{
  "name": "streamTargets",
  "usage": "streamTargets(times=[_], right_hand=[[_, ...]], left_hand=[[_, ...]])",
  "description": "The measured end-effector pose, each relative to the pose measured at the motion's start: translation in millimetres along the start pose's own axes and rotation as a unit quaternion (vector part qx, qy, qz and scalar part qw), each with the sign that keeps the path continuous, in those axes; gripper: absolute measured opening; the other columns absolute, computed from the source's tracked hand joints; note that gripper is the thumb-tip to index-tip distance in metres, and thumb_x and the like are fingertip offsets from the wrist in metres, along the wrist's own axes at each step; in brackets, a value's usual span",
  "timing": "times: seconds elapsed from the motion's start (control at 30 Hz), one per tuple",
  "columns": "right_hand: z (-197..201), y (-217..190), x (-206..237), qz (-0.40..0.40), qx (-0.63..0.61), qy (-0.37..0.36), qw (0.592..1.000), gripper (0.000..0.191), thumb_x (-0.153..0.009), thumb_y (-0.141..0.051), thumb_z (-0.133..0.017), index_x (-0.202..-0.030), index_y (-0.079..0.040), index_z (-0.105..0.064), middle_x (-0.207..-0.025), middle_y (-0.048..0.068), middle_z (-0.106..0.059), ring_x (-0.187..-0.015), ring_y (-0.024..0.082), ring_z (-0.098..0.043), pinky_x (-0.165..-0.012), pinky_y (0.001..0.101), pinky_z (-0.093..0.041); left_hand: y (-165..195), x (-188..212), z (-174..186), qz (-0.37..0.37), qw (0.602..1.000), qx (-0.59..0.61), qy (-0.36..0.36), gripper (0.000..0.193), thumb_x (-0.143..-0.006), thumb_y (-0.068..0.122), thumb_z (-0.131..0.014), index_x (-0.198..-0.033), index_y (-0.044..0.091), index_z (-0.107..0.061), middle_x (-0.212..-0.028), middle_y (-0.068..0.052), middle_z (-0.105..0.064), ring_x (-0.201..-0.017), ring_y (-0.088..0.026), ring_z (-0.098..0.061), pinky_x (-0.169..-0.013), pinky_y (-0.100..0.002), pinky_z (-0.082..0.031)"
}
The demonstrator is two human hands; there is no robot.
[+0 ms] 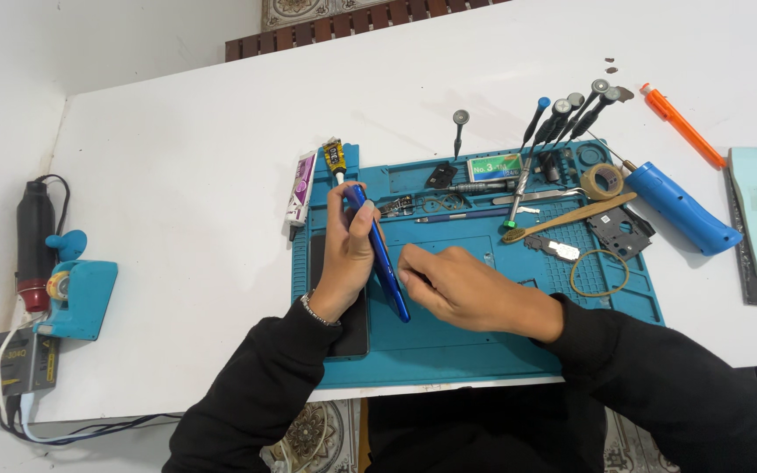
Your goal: The person uses a metal prying tool to separate the back cover of a blue smartphone, then removes the cover to expose the battery and internal components. They then use a toothbrush and a small screwdriver to clean the battery area and surrounding internals.
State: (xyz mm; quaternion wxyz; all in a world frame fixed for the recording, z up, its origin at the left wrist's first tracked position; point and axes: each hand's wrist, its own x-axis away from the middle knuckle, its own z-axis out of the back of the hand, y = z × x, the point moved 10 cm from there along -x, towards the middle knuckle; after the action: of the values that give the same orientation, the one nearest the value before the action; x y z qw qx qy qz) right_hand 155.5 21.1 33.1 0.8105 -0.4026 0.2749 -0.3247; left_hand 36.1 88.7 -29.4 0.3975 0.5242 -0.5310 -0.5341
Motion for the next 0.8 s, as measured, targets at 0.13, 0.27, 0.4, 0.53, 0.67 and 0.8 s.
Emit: streamTargets(times=[0.13, 0.27, 0.4, 0.53, 0.67, 0.8], right_hand=[[-0.4, -1.0, 0.9, 0.0, -0.006, -0.01, 1.0, 0.015, -0.101, -0.015, -0.054, -0.095, -0.002, -0.052, -0.053, 0.012, -0.052, -0.039, 0.026, -0.051, -0.042, 0.0391, -0.037], [-1.4, -1.3, 1.1, -0.002, 0.001, -0.018, 1.0, 0.015, -0.101, -0.016, -0.054, -0.093, -0.003, -0.052, -0.052, 0.012, -0.051, -0.04, 0.026, -0.051, -0.042, 0.039, -0.037], [-2.5, -0.6, 1.0, -0.004, 0.003, -0.024, 1.0, 0.015, -0.101, -0.016, -0.053, -0.093, -0.003, -0.051, -0.052, 0.011, -0.051, -0.039, 0.026, -0.05, -0.042, 0.0389, -0.037], [-2.9, -0.4, 1.3, -0.006, 0.002, -0.026, 1.0, 0.015, -0.102, -0.016, -0.053, -0.094, -0.003, -0.051, -0.052, 0.011, -0.051, -0.039, 0.026, -0.05, -0.042, 0.0387, -0.037], [-3.1, -0.6, 1.4, -0.007, 0.007, -0.024, 1.0, 0.015, -0.102, -0.016, -0.053, -0.093, -0.003, -0.051, -0.051, 0.011, -0.05, -0.038, 0.026, -0.05, -0.041, 0.0388, -0.036], [-3.3, -0.6, 1.6, -0.006, 0.008, -0.025, 1.0, 0.016, -0.102, -0.016, -0.053, -0.093, -0.003, -0.051, -0.051, 0.011, -0.049, -0.038, 0.026, -0.05, -0.041, 0.0389, -0.036]], left_hand=[[2.1, 0.1, -1.9, -0.001, 1.0, 0.003, -0.002, 0.047, -0.103, 0.045, -0.056, -0.132, 0.01, -0.041, -0.09, -0.001, -0.047, -0.073, -0.006, -0.045, -0.063, -0.022, -0.043], [1.8, 0.5, -2.3, 0.009, 1.0, -0.001, -0.002, 0.048, -0.102, 0.045, -0.056, -0.132, 0.011, -0.041, -0.09, -0.001, -0.048, -0.072, -0.006, -0.046, -0.062, -0.022, -0.043], [0.9, 0.3, -2.3, 0.014, 1.0, 0.002, 0.0, 0.05, -0.101, 0.046, -0.058, -0.132, 0.011, -0.042, -0.09, -0.001, -0.048, -0.073, -0.006, -0.045, -0.062, -0.021, -0.043], [-1.3, 0.0, -1.0, 0.021, 1.0, -0.007, 0.004, 0.052, -0.099, 0.049, -0.058, -0.132, 0.012, -0.042, -0.09, 0.0, -0.048, -0.072, -0.006, -0.045, -0.06, -0.021, -0.043], [-0.9, 0.1, -1.0, 0.015, 1.0, -0.012, 0.002, 0.052, -0.1, 0.05, -0.058, -0.132, 0.011, -0.043, -0.09, 0.0, -0.049, -0.074, -0.005, -0.045, -0.062, -0.021, -0.043], [0.3, -0.3, -1.7, 0.013, 1.0, -0.014, -0.002, 0.053, -0.1, 0.05, -0.058, -0.133, 0.011, -0.043, -0.091, 0.0, -0.049, -0.074, -0.005, -0.045, -0.062, -0.021, -0.043]])
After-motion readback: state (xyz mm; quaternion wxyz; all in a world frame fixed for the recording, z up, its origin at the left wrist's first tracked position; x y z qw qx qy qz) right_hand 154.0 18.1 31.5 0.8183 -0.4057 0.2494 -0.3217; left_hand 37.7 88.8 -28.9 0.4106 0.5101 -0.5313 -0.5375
